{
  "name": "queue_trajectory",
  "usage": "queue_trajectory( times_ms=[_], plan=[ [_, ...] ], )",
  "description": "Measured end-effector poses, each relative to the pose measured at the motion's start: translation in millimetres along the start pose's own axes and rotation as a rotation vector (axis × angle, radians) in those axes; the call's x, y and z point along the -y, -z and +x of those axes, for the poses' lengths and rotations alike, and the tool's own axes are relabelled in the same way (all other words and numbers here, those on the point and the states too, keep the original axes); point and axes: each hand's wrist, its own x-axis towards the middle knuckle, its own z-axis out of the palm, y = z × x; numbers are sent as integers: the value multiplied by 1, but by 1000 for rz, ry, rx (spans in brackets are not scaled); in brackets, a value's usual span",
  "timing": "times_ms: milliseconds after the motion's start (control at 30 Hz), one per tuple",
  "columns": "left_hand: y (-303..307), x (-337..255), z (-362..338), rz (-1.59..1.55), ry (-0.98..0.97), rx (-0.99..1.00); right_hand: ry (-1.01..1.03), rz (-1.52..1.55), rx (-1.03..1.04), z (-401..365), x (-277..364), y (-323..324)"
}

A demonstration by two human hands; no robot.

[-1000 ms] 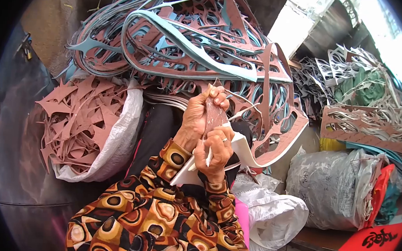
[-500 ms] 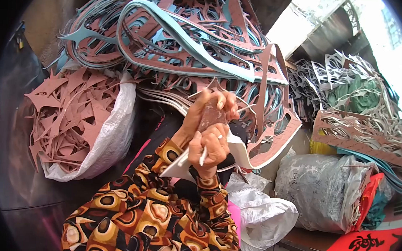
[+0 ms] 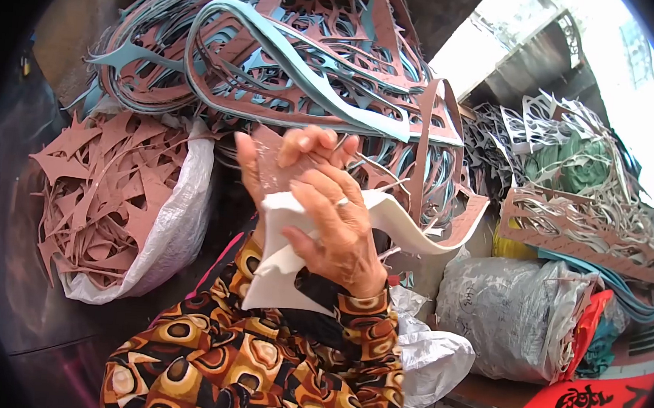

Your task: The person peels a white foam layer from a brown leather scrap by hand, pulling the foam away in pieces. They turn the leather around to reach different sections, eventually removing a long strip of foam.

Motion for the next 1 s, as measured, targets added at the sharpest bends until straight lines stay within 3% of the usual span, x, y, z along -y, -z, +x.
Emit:
queue_trajectory(
  times_ms=[133, 267, 333, 400, 467, 567, 667, 833, 1000],
  plan=[
    [-33, -17, 4, 114, -67, 63, 200, -77, 95, 43, 12, 0],
    [-35, -23, 0, 24, -82, -80, 229, -1, 24, 53, 4, -17],
    [-23, -25, -5, 58, -53, -251, 229, 18, -72, 47, -4, -29],
    [-17, -25, -9, 37, -25, -270, 47, 37, -72, 34, -4, -32],
    [-14, -22, -11, 40, -1, -343, 48, 27, -104, 22, -8, -36],
    [-5, -17, -9, -2, 9, -281, -41, -37, -132, 5, -6, -34],
    [-8, -17, -2, -47, 23, -241, 63, -167, -260, 11, -4, -34],
    [-15, -14, -3, -60, 53, -304, 94, -64, -258, 4, -12, -35],
    [-3, -11, -11, -12, 96, -294, -14, 14, -280, -3, -13, -38]
  ],
)
